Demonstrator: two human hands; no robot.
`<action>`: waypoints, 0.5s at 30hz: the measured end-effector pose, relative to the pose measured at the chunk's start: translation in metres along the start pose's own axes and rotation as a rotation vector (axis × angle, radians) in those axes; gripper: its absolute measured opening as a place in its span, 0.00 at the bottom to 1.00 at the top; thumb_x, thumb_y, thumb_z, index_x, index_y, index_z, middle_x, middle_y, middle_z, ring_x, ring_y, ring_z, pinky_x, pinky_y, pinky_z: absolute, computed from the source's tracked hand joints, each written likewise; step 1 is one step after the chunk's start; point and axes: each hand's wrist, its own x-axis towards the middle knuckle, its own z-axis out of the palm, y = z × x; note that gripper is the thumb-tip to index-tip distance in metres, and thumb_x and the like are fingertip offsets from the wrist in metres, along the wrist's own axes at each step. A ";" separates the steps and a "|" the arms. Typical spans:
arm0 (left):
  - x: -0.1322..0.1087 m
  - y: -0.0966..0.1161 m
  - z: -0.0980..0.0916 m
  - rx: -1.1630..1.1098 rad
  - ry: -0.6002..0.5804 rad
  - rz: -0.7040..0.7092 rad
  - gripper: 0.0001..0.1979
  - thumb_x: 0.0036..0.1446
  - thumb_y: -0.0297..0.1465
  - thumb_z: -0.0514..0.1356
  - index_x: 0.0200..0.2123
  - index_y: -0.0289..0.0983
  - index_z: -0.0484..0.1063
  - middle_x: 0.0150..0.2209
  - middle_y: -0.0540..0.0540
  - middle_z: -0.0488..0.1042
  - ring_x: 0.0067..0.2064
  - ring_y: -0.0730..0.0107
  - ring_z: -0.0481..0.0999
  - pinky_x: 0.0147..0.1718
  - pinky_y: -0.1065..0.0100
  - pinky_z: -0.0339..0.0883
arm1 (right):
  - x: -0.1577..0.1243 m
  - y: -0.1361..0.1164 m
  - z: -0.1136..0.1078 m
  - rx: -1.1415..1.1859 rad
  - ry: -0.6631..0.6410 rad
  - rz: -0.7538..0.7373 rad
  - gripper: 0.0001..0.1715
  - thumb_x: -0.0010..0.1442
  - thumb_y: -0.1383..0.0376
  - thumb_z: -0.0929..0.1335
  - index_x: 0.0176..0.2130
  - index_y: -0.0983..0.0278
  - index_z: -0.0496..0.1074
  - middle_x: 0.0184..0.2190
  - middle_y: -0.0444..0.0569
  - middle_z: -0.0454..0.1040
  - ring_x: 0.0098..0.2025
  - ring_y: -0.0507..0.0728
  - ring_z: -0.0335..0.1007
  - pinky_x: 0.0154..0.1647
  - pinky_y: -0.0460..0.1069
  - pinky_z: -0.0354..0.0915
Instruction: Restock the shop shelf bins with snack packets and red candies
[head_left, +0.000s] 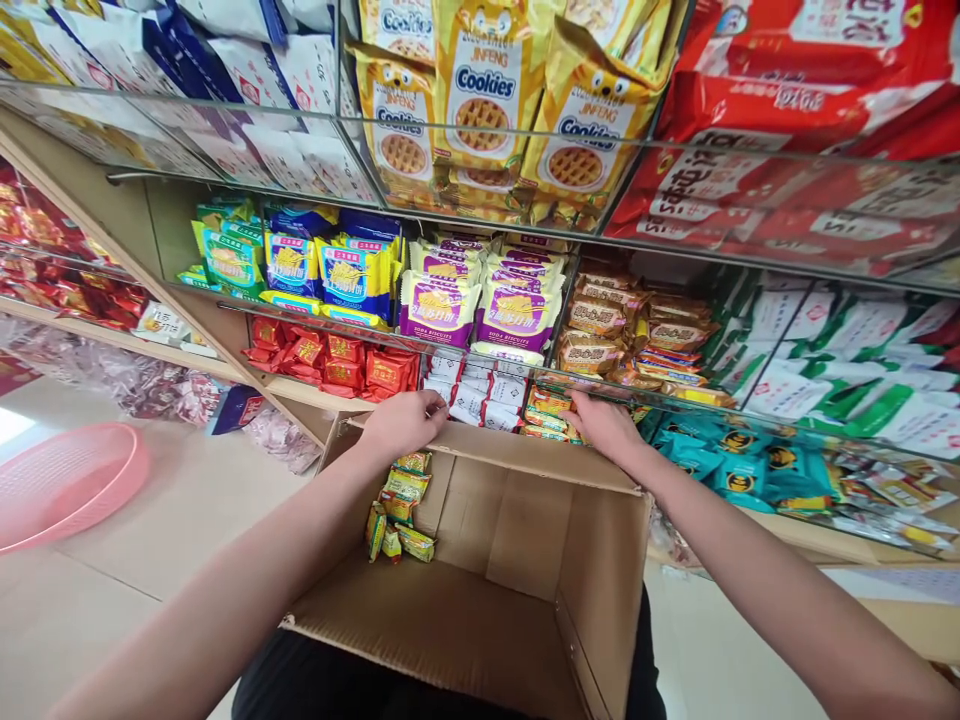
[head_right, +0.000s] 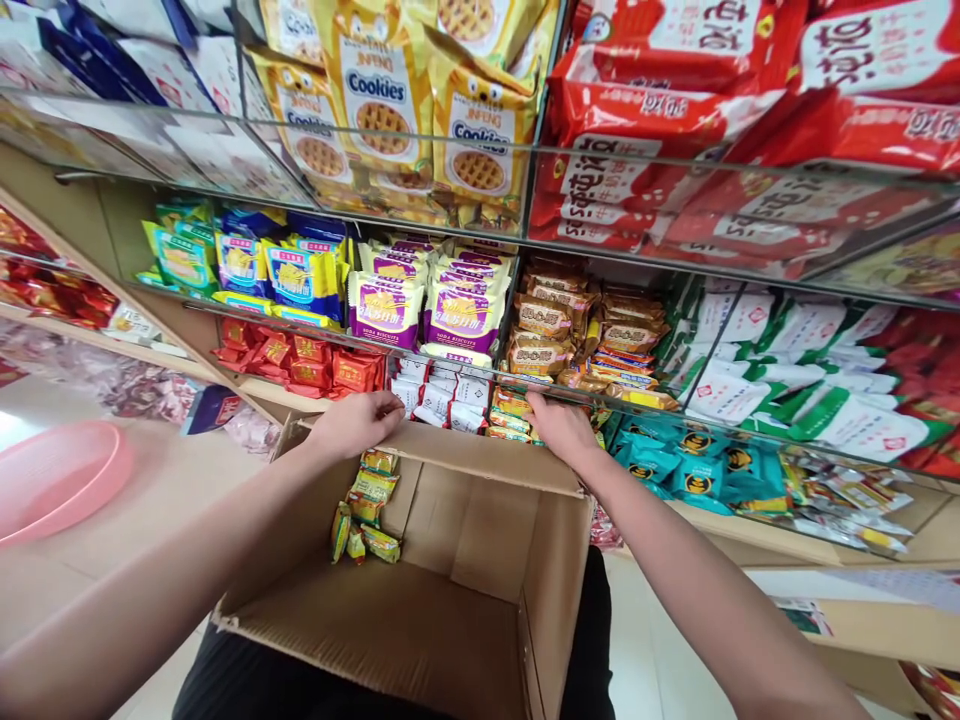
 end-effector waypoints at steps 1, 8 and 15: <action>0.000 0.000 0.000 0.003 0.002 0.001 0.19 0.53 0.44 0.46 0.39 0.43 0.71 0.32 0.47 0.75 0.34 0.64 0.73 0.30 0.69 0.61 | -0.002 0.001 0.000 -0.028 0.010 -0.032 0.20 0.59 0.56 0.58 0.47 0.63 0.64 0.31 0.53 0.75 0.30 0.58 0.71 0.25 0.46 0.57; 0.001 -0.001 0.001 0.012 0.007 0.029 0.18 0.53 0.44 0.46 0.37 0.43 0.71 0.32 0.47 0.75 0.34 0.63 0.73 0.29 0.69 0.60 | -0.001 0.004 -0.001 -0.113 0.001 -0.458 0.21 0.60 0.52 0.55 0.38 0.63 0.66 0.36 0.50 0.69 0.31 0.54 0.67 0.26 0.46 0.55; -0.008 -0.004 0.002 0.061 -0.089 0.179 0.20 0.55 0.43 0.45 0.29 0.42 0.73 0.28 0.48 0.75 0.31 0.66 0.72 0.28 0.69 0.59 | 0.013 -0.006 -0.003 -0.132 -0.057 -0.407 0.14 0.59 0.57 0.59 0.38 0.63 0.65 0.37 0.50 0.69 0.33 0.55 0.68 0.27 0.46 0.57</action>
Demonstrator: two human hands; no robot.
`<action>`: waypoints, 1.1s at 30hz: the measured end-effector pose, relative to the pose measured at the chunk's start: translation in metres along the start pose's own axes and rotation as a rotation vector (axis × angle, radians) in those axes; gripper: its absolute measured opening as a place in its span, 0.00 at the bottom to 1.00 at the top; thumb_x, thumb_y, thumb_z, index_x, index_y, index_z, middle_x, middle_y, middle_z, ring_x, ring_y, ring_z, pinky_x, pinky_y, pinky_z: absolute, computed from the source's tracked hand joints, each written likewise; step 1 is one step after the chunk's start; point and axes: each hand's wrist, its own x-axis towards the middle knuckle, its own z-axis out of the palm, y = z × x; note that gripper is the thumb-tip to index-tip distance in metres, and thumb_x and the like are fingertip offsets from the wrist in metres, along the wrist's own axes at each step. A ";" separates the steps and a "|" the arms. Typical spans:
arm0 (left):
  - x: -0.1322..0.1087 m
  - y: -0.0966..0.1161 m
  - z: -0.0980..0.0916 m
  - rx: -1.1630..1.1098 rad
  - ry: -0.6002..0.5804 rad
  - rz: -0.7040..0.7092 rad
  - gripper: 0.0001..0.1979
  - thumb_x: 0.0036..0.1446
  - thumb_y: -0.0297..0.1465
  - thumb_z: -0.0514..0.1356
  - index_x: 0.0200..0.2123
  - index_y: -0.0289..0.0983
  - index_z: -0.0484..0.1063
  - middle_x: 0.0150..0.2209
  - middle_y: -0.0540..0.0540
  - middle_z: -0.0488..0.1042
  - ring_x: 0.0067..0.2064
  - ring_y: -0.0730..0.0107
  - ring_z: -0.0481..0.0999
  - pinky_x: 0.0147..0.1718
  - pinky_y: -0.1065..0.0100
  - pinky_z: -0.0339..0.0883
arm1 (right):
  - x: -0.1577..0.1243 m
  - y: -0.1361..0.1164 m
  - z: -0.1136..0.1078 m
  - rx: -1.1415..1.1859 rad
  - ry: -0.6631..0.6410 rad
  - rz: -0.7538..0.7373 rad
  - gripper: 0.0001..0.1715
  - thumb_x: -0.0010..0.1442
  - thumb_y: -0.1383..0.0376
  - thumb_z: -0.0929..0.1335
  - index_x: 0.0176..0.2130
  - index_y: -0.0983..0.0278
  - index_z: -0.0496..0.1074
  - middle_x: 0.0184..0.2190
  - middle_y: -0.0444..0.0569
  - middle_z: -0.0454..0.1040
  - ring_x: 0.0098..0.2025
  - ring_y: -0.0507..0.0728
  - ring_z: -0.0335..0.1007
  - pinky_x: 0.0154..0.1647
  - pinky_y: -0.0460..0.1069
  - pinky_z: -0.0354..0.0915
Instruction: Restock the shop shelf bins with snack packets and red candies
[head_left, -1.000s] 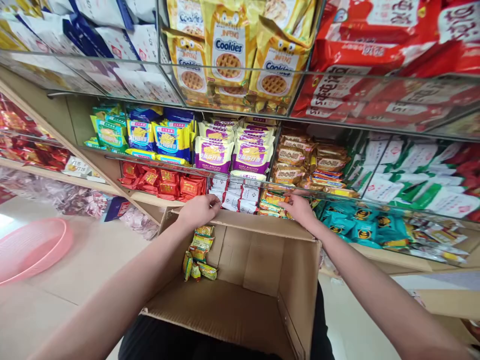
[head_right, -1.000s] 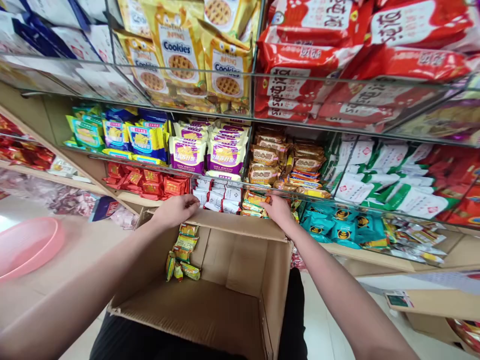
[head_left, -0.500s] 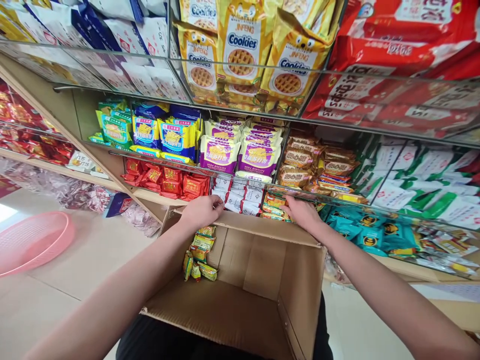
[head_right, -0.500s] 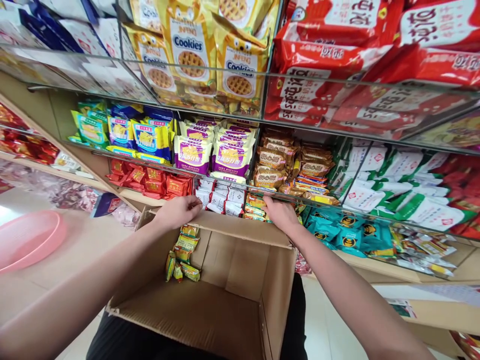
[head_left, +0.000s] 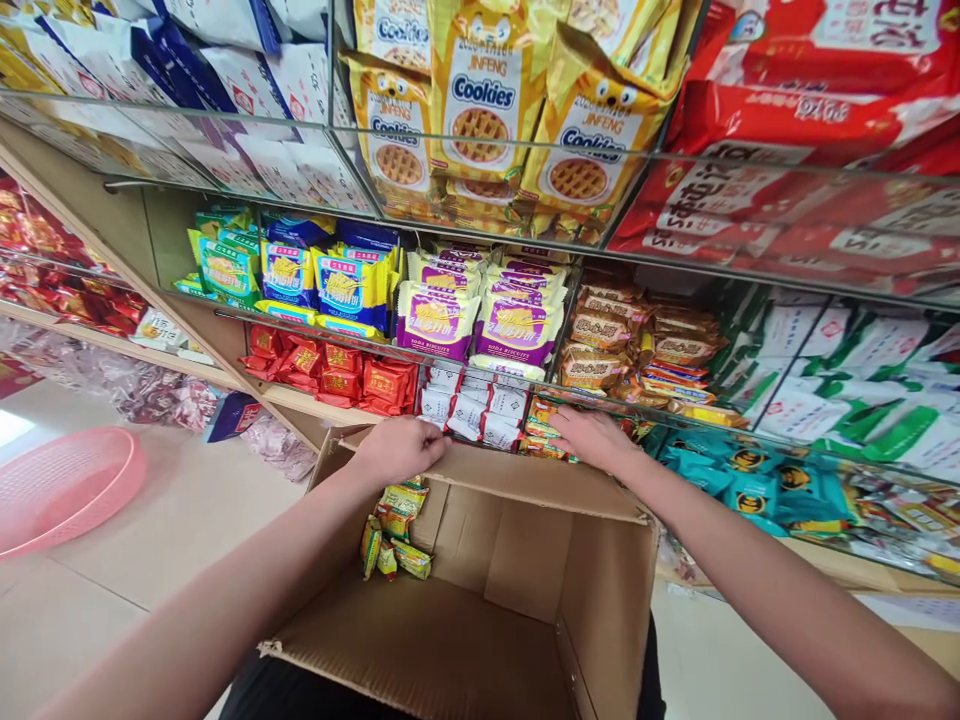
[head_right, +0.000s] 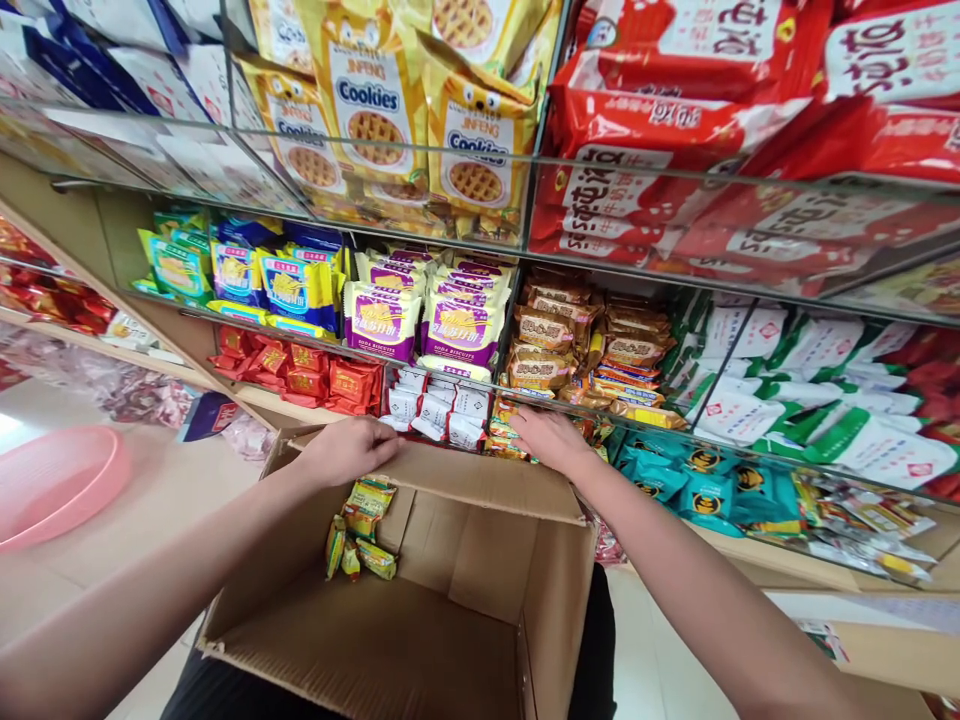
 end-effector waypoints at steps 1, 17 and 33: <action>-0.003 0.000 0.000 0.009 -0.023 0.046 0.21 0.55 0.44 0.44 0.27 0.41 0.73 0.27 0.48 0.75 0.30 0.67 0.72 0.29 0.69 0.58 | 0.000 -0.001 -0.001 0.002 0.003 0.020 0.14 0.59 0.57 0.59 0.38 0.63 0.65 0.37 0.50 0.69 0.33 0.55 0.68 0.27 0.47 0.57; -0.001 -0.001 0.002 -0.040 -0.030 0.023 0.21 0.50 0.49 0.49 0.27 0.41 0.73 0.28 0.47 0.73 0.32 0.64 0.72 0.31 0.67 0.59 | -0.003 -0.010 -0.004 0.045 -0.032 -0.094 0.11 0.59 0.61 0.60 0.35 0.64 0.67 0.32 0.50 0.70 0.33 0.55 0.67 0.29 0.46 0.58; 0.002 -0.002 0.001 -0.075 0.026 0.014 0.18 0.49 0.46 0.50 0.27 0.42 0.74 0.29 0.47 0.75 0.31 0.64 0.72 0.29 0.67 0.60 | 0.000 -0.009 0.001 -0.005 0.076 0.295 0.16 0.59 0.57 0.59 0.41 0.65 0.65 0.37 0.55 0.71 0.39 0.60 0.68 0.31 0.48 0.62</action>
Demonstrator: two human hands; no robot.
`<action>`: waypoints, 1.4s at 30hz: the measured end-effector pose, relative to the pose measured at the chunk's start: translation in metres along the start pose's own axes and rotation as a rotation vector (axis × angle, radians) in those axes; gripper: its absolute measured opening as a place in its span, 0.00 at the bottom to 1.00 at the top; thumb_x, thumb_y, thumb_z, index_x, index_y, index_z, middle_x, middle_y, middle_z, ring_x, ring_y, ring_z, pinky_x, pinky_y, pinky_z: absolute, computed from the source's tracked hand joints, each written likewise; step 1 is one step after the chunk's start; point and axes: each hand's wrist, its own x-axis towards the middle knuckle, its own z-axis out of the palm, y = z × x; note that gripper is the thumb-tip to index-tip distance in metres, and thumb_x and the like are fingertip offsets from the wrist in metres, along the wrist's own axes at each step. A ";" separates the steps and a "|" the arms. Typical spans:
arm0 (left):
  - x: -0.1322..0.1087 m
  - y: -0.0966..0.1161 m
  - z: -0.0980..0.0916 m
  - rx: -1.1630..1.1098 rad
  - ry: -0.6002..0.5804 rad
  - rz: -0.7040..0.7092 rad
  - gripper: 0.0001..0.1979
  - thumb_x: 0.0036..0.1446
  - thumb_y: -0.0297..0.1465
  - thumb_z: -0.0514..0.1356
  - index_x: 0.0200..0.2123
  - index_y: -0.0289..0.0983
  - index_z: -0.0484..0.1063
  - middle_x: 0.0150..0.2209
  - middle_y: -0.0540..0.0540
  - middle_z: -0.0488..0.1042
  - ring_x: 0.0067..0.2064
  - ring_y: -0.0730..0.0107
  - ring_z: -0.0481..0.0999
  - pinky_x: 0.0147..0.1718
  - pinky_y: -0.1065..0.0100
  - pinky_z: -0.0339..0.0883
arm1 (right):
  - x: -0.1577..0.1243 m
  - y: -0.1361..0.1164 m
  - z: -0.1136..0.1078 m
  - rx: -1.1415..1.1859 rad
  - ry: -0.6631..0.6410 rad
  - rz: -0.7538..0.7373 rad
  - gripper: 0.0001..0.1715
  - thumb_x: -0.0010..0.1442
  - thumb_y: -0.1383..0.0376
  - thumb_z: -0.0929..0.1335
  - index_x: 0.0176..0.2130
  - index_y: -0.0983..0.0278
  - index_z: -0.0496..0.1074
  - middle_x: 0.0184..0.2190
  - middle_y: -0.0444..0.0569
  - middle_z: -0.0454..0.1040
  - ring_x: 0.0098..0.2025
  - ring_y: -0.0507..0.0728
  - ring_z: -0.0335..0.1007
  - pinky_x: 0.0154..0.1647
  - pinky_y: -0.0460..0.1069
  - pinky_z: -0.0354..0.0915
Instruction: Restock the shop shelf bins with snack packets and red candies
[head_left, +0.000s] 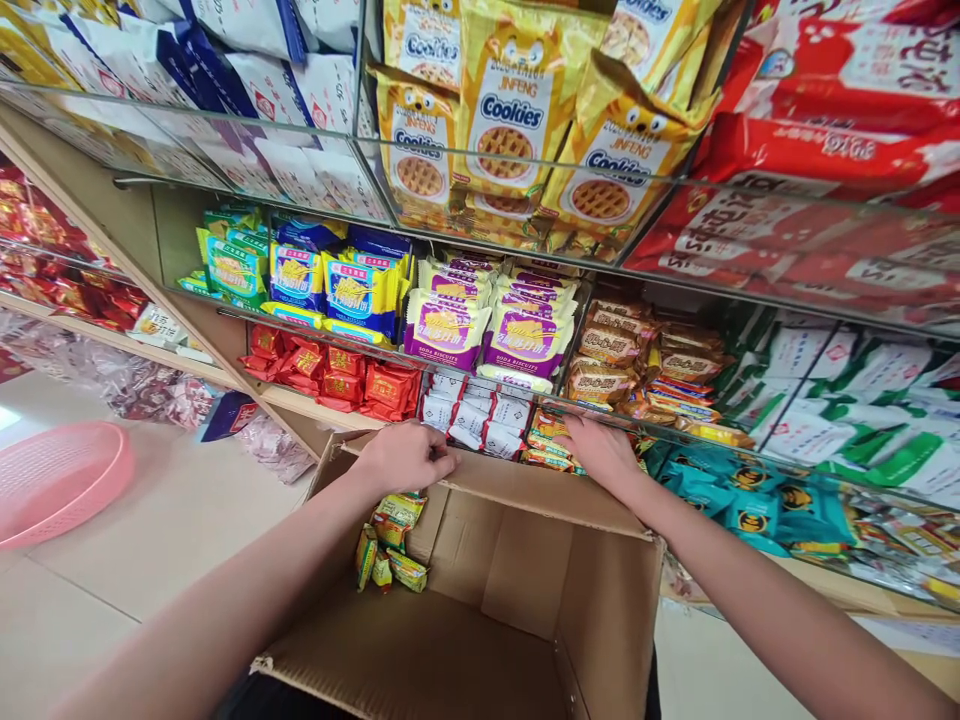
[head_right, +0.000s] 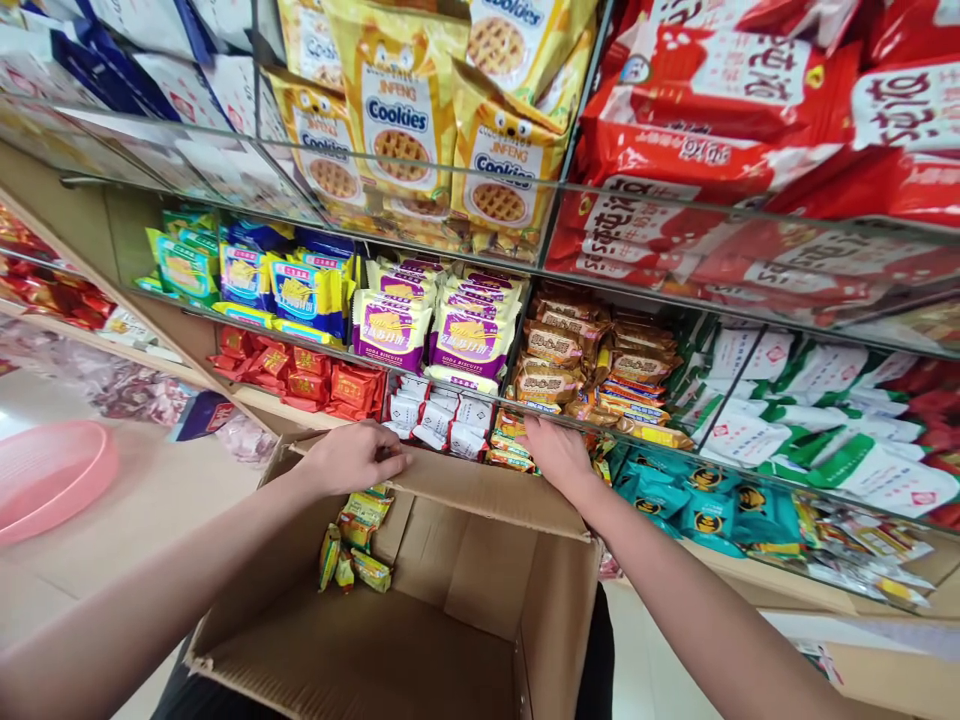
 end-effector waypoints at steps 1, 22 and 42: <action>0.000 0.000 0.001 0.005 0.006 0.006 0.18 0.49 0.46 0.50 0.27 0.42 0.74 0.30 0.46 0.74 0.31 0.64 0.72 0.29 0.67 0.59 | 0.000 0.000 -0.002 -0.003 -0.009 0.006 0.15 0.59 0.57 0.59 0.39 0.65 0.66 0.35 0.55 0.71 0.38 0.60 0.69 0.30 0.48 0.62; 0.001 0.000 0.001 0.056 -0.008 -0.005 0.20 0.50 0.46 0.48 0.29 0.41 0.73 0.30 0.46 0.75 0.33 0.62 0.72 0.29 0.67 0.59 | -0.011 0.013 -0.007 0.480 0.035 -0.330 0.14 0.60 0.57 0.59 0.37 0.61 0.68 0.36 0.48 0.71 0.36 0.53 0.68 0.36 0.46 0.62; 0.006 -0.003 -0.004 0.019 -0.072 -0.040 0.18 0.49 0.46 0.50 0.30 0.42 0.73 0.30 0.48 0.75 0.33 0.64 0.72 0.29 0.68 0.60 | -0.005 0.000 -0.005 0.242 -0.035 -0.076 0.17 0.59 0.58 0.58 0.45 0.61 0.66 0.42 0.48 0.69 0.39 0.57 0.68 0.34 0.49 0.62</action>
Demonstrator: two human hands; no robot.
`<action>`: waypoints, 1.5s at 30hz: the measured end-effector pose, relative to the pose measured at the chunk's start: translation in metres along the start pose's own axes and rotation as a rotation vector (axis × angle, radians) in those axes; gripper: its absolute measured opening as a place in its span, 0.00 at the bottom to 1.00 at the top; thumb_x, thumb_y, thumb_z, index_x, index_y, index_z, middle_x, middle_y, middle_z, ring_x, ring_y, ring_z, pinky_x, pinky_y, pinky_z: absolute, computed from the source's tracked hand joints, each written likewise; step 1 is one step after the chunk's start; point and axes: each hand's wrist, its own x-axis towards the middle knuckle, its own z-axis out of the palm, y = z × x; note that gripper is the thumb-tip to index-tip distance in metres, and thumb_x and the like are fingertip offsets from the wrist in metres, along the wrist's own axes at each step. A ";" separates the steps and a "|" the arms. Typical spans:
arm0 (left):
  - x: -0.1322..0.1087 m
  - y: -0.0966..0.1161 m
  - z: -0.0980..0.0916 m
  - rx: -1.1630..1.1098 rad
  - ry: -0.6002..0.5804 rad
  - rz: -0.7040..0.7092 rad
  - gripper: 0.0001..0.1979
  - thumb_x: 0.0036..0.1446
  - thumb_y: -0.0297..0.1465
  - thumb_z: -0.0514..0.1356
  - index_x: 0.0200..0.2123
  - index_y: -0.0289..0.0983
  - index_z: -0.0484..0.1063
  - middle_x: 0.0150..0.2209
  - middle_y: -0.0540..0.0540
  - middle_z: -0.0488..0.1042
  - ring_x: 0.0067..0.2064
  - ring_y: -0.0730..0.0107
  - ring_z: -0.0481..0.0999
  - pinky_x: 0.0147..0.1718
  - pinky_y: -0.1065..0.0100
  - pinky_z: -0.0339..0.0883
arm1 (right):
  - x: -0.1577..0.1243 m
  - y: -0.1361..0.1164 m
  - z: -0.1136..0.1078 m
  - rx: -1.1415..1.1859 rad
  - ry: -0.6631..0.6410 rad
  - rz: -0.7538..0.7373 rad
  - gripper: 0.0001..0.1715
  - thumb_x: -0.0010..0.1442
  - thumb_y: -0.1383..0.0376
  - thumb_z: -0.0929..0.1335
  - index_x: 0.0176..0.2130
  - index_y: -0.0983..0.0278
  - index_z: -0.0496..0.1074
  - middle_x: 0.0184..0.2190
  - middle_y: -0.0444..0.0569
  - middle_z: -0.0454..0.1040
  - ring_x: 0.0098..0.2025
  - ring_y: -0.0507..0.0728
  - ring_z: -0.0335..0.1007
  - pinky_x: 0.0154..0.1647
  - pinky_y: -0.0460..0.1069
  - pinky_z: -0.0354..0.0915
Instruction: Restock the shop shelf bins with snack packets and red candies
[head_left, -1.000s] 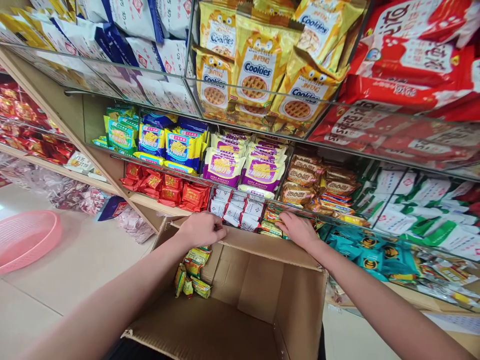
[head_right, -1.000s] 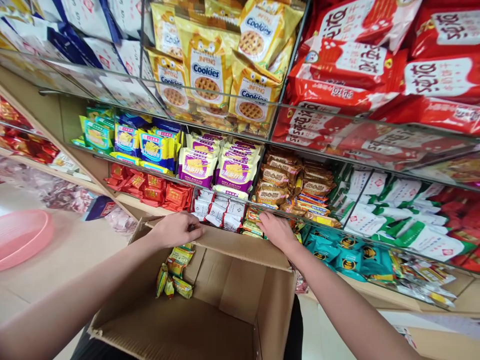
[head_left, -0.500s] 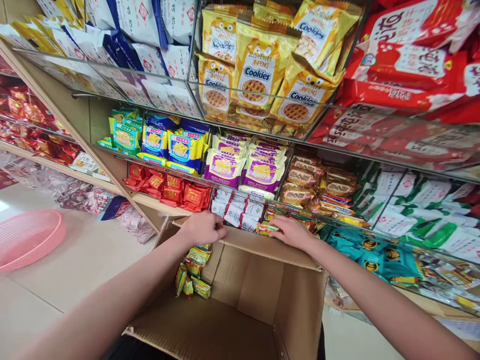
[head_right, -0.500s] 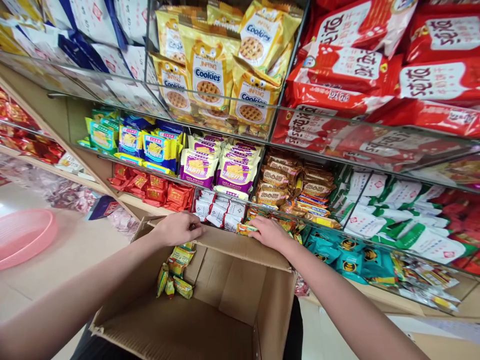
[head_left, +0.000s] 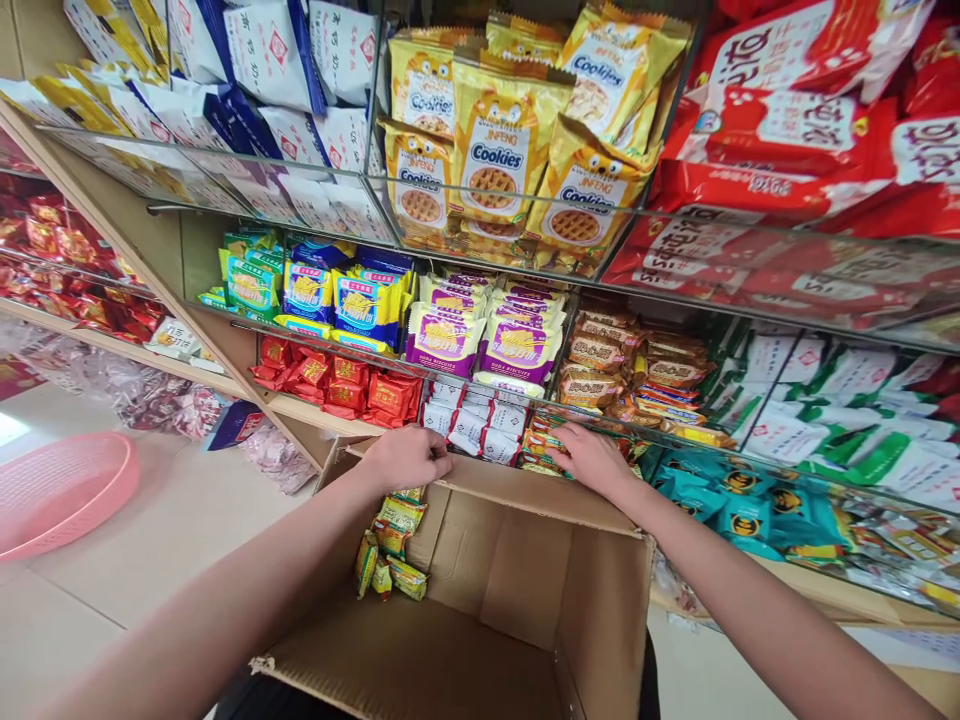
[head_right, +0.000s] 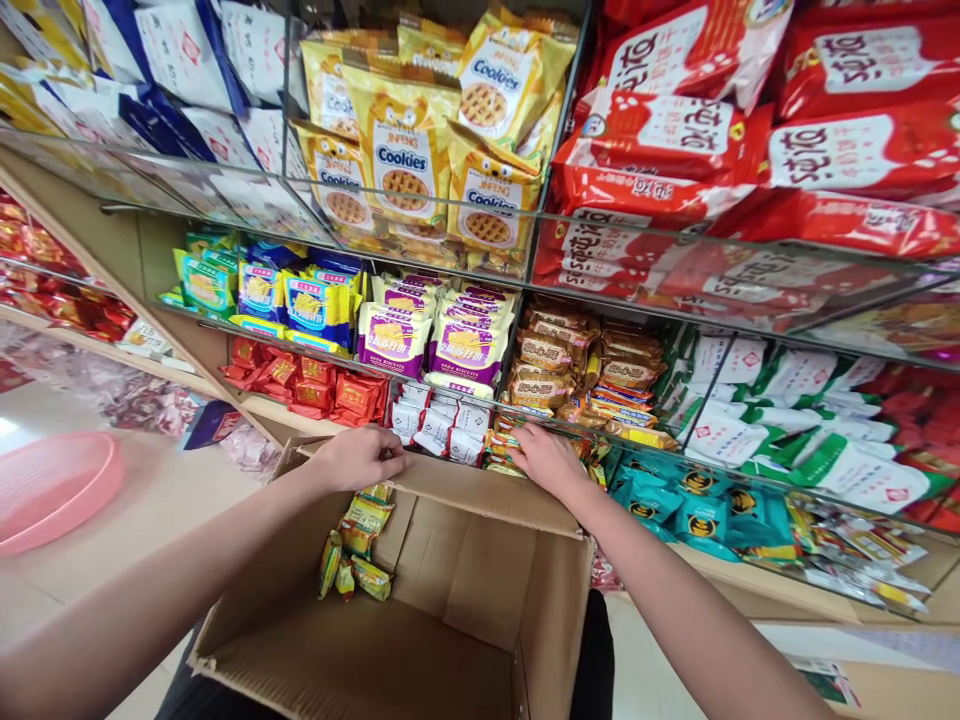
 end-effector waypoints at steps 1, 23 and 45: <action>0.003 0.000 -0.002 -0.022 -0.028 -0.004 0.17 0.49 0.45 0.51 0.30 0.42 0.74 0.30 0.48 0.75 0.33 0.64 0.72 0.30 0.68 0.60 | 0.000 0.000 0.000 0.004 0.002 0.007 0.17 0.59 0.58 0.58 0.45 0.61 0.66 0.42 0.48 0.69 0.40 0.57 0.68 0.34 0.49 0.62; 0.094 0.096 0.034 -0.816 -0.305 -0.196 0.28 0.46 0.26 0.56 0.51 0.33 0.50 0.23 0.51 0.68 0.22 0.78 0.68 0.15 0.80 0.52 | -0.015 0.017 -0.006 0.556 0.052 0.050 0.13 0.57 0.59 0.61 0.40 0.63 0.66 0.37 0.48 0.70 0.32 0.52 0.67 0.33 0.46 0.61; 0.099 0.103 0.041 -0.019 -0.094 0.187 0.15 0.47 0.33 0.57 0.40 0.38 0.71 0.38 0.38 0.72 0.42 0.53 0.71 0.40 0.58 0.64 | 0.001 0.005 -0.008 0.051 -0.191 -0.011 0.06 0.55 0.63 0.64 0.31 0.64 0.68 0.34 0.50 0.69 0.35 0.56 0.68 0.32 0.46 0.60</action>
